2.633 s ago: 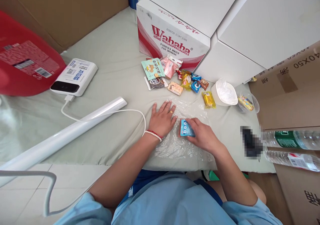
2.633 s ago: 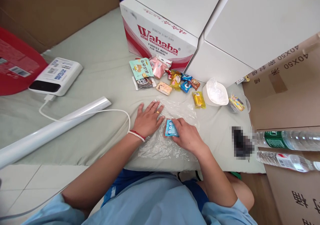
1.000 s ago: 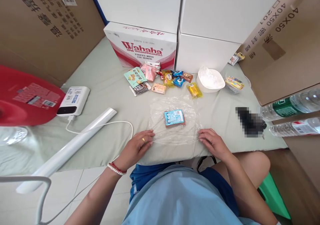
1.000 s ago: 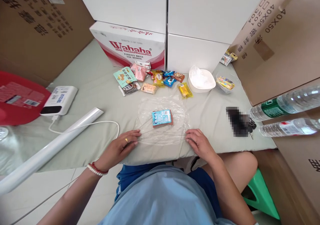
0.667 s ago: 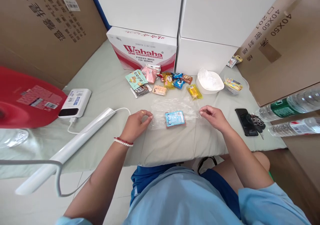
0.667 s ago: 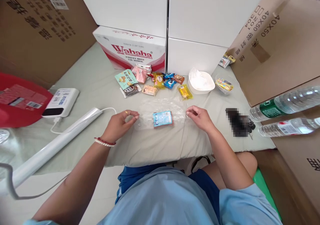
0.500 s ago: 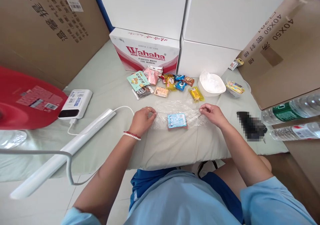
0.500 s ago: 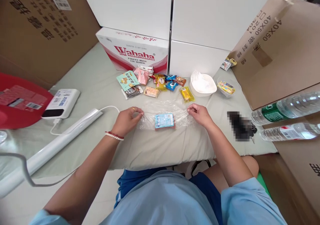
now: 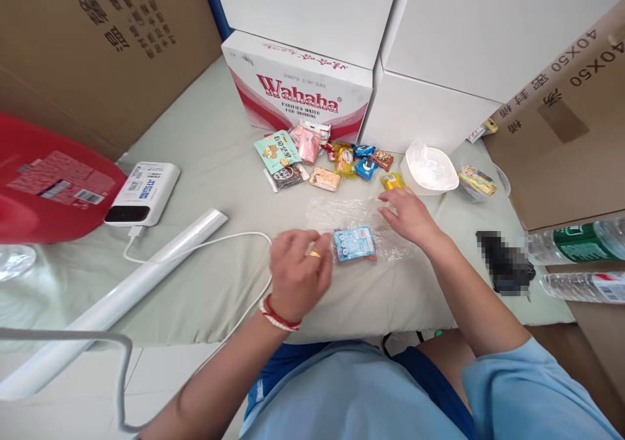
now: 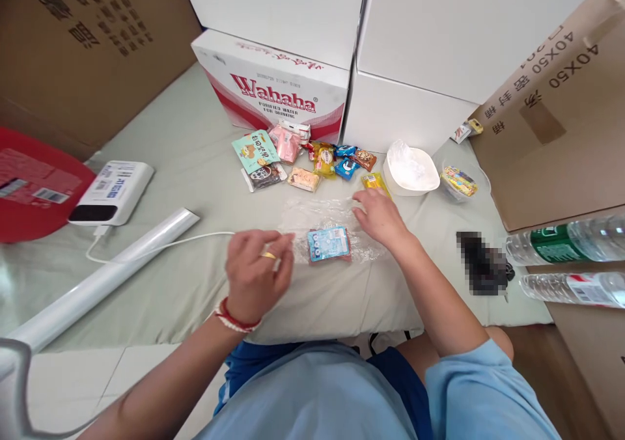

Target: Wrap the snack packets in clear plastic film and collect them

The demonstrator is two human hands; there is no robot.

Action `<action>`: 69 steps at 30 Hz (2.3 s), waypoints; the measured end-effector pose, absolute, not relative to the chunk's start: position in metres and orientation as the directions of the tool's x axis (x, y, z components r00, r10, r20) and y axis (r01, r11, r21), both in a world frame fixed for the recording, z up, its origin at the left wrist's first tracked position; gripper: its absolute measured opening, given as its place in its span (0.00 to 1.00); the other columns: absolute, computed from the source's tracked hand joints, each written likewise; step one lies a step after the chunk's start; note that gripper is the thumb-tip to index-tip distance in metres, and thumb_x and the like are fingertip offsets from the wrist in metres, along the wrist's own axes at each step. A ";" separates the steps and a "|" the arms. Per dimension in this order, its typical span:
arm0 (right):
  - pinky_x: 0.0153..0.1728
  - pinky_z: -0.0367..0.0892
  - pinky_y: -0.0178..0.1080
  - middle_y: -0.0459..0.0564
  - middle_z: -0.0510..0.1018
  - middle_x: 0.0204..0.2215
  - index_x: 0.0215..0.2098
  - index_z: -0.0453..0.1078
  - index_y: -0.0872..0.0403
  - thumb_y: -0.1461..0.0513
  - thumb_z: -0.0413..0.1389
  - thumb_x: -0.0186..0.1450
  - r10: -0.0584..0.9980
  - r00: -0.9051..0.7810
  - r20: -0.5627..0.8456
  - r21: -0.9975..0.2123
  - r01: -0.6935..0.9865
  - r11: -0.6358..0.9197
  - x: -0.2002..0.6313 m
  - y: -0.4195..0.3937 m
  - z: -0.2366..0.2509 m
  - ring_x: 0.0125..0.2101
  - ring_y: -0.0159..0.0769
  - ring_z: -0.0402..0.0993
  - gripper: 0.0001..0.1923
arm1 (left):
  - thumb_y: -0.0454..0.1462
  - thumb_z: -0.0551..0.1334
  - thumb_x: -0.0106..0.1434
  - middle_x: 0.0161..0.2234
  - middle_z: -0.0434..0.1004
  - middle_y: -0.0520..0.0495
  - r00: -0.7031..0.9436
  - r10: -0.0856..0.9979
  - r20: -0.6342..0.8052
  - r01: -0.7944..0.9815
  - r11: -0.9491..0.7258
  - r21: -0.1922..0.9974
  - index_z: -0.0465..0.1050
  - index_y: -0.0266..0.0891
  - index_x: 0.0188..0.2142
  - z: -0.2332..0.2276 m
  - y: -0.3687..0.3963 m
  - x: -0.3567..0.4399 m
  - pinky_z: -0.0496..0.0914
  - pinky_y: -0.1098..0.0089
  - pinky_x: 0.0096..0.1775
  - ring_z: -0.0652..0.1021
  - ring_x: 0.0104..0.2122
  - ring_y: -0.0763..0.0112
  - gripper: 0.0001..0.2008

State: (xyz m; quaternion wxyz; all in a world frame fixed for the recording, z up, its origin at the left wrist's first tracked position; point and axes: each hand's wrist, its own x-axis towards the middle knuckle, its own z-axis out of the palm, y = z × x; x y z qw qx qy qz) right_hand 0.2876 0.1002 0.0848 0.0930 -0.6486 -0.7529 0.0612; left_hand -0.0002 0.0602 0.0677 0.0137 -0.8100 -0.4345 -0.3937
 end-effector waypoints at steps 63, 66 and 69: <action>0.36 0.66 0.38 0.47 0.81 0.29 0.35 0.78 0.52 0.57 0.52 0.68 0.960 0.131 -0.245 -0.550 0.797 -0.250 0.312 0.004 0.041 0.32 0.38 0.76 0.14 | 0.40 0.51 0.75 0.56 0.72 0.38 0.580 0.785 0.218 0.719 -0.619 0.316 0.66 0.43 0.66 0.013 0.039 0.056 0.70 0.58 0.45 0.72 0.48 0.55 0.22; 0.36 0.64 0.38 0.47 0.82 0.30 0.35 0.78 0.51 0.57 0.51 0.68 0.919 0.298 -0.259 -0.417 0.823 -0.385 0.333 -0.003 0.045 0.32 0.39 0.76 0.13 | 0.40 0.51 0.76 0.59 0.71 0.38 0.588 0.781 0.208 0.723 -0.624 0.298 0.64 0.44 0.67 0.012 0.036 0.055 0.71 0.57 0.45 0.72 0.48 0.54 0.23; 0.38 0.66 0.39 0.52 0.82 0.36 0.40 0.77 0.52 0.51 0.49 0.71 0.880 0.469 -0.075 -0.369 0.807 -0.462 0.336 0.004 0.049 0.36 0.42 0.77 0.18 | 0.40 0.50 0.76 0.58 0.71 0.38 0.576 0.794 0.194 0.735 -0.607 0.302 0.65 0.45 0.67 0.013 0.035 0.056 0.71 0.58 0.45 0.72 0.49 0.55 0.23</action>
